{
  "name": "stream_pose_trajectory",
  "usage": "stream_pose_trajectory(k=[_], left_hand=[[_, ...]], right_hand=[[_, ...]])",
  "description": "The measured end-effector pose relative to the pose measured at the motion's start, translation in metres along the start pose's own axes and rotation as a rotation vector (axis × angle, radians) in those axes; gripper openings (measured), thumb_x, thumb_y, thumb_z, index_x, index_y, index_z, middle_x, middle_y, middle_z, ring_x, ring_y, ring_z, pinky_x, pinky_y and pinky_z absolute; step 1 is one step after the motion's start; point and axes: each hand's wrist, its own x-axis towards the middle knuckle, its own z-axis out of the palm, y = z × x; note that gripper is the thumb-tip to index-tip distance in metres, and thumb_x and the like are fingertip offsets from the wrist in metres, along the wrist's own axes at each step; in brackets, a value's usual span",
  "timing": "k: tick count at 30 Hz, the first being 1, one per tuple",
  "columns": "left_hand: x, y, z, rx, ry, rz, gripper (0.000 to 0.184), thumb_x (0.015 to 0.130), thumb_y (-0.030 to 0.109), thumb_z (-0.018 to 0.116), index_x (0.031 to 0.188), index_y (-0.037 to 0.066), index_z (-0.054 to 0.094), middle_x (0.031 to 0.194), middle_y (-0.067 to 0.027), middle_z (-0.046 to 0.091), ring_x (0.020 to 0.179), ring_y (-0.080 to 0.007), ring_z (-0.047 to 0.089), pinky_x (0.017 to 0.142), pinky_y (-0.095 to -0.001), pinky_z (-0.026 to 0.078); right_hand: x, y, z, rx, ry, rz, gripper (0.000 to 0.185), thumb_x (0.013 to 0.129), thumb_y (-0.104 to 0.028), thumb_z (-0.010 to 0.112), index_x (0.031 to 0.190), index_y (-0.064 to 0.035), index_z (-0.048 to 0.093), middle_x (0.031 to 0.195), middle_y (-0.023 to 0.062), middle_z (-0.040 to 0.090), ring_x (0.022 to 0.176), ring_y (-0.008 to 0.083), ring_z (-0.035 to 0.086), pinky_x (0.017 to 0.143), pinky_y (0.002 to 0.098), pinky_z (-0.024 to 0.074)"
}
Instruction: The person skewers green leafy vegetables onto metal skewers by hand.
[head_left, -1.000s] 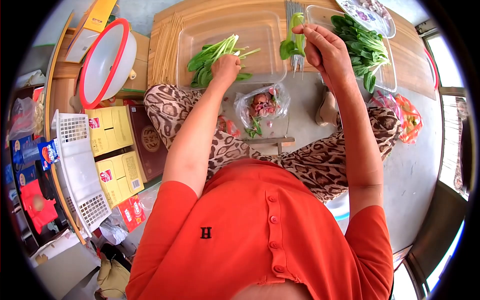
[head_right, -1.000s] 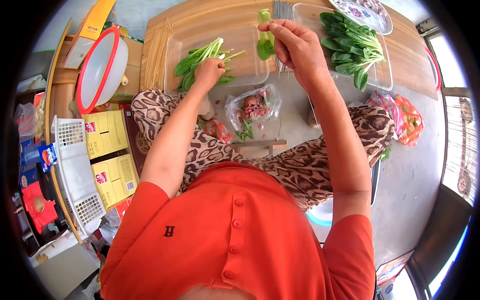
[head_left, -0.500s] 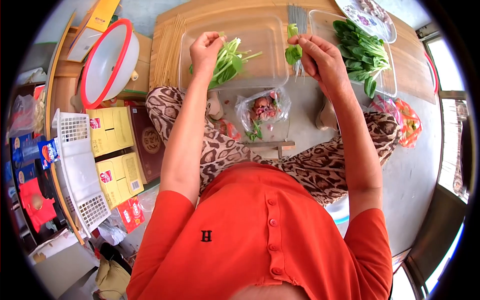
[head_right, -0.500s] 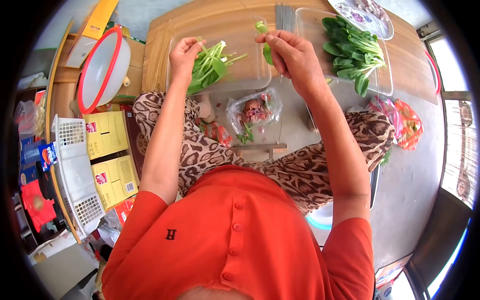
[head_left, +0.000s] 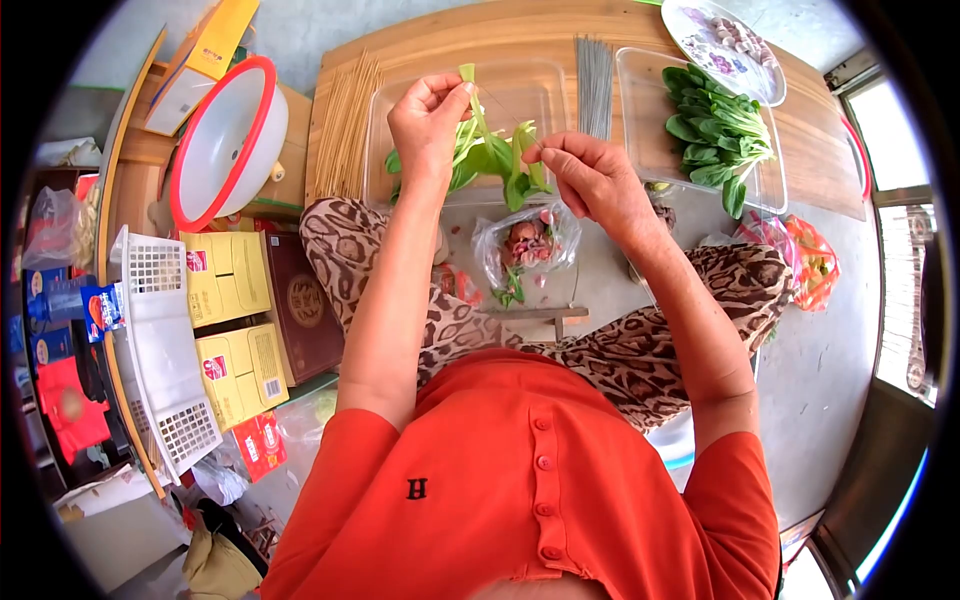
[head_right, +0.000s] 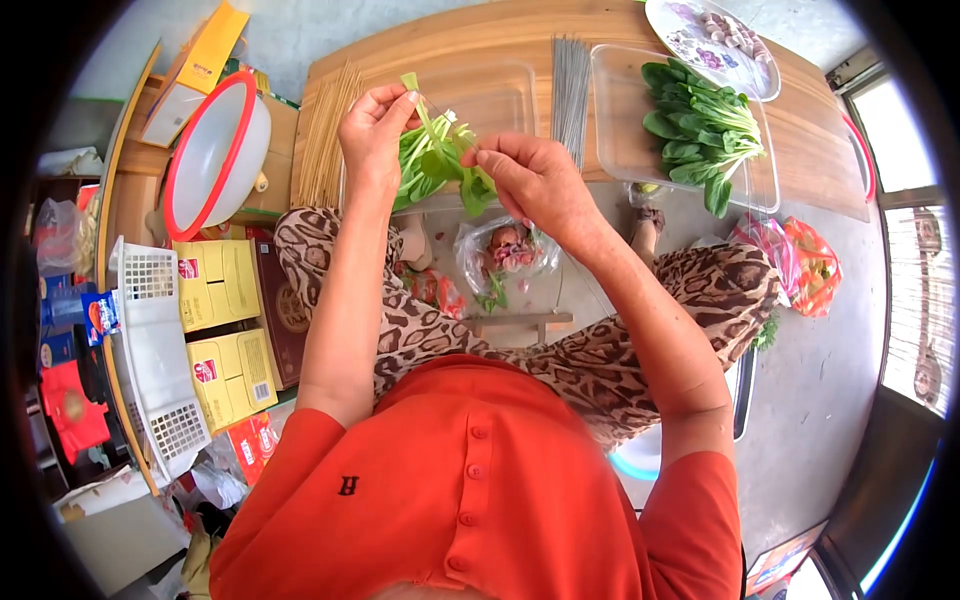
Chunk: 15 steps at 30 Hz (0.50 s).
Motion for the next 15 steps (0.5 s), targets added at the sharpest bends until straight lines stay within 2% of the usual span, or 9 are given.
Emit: stream_pose_trajectory(k=[1,11,13,15], left_hand=[[-0.0006,0.0003,0.0011,-0.033,0.005,0.017,0.008,0.082,0.003,0.068,0.089,0.0,0.065,0.079,-0.0027,0.066,0.068,-0.0071,0.06,0.063,-0.0208,0.049],[-0.0063,0.005,0.0076,-0.013,-0.003,0.028,0.008,0.081,0.003,0.07,0.087,0.001,0.064,0.076,-0.001,0.064,0.066,-0.0056,0.057,0.061,-0.0203,0.048],[-0.0066,0.0038,0.0075,-0.021,-0.008,0.039,0.009,0.081,0.004,0.07,0.087,0.001,0.064,0.076,-0.0008,0.064,0.066,-0.0054,0.057,0.059,-0.0208,0.049],[-0.0067,0.0027,0.0076,-0.025,-0.008,0.046,0.008,0.081,0.003,0.07,0.087,0.001,0.064,0.076,-0.0009,0.064,0.065,-0.0053,0.057,0.059,-0.0209,0.049]], right_hand=[[-0.0002,-0.0002,0.0001,-0.002,-0.005,0.004,0.021,0.097,-0.019,0.052,0.098,-0.0027,0.066,0.05,-0.0051,0.043,0.041,0.0025,0.037,0.04,0.0205,0.0275],[-0.0002,0.0015,-0.0003,-0.013,0.004,-0.011,0.024,0.097,-0.02,0.05,0.099,-0.0032,0.066,0.048,-0.0043,0.042,0.04,0.0031,0.037,0.039,0.0211,0.0278],[-0.0007,0.0019,-0.0004,-0.027,0.002,0.018,0.025,0.098,-0.023,0.049,0.103,-0.0043,0.065,0.052,-0.0082,0.039,0.045,0.0015,0.032,0.043,0.0192,0.0232],[-0.0003,0.0032,-0.0006,-0.026,0.001,0.018,0.025,0.098,-0.023,0.049,0.103,-0.0043,0.065,0.052,-0.0081,0.039,0.045,0.0016,0.032,0.043,0.0193,0.0232]])
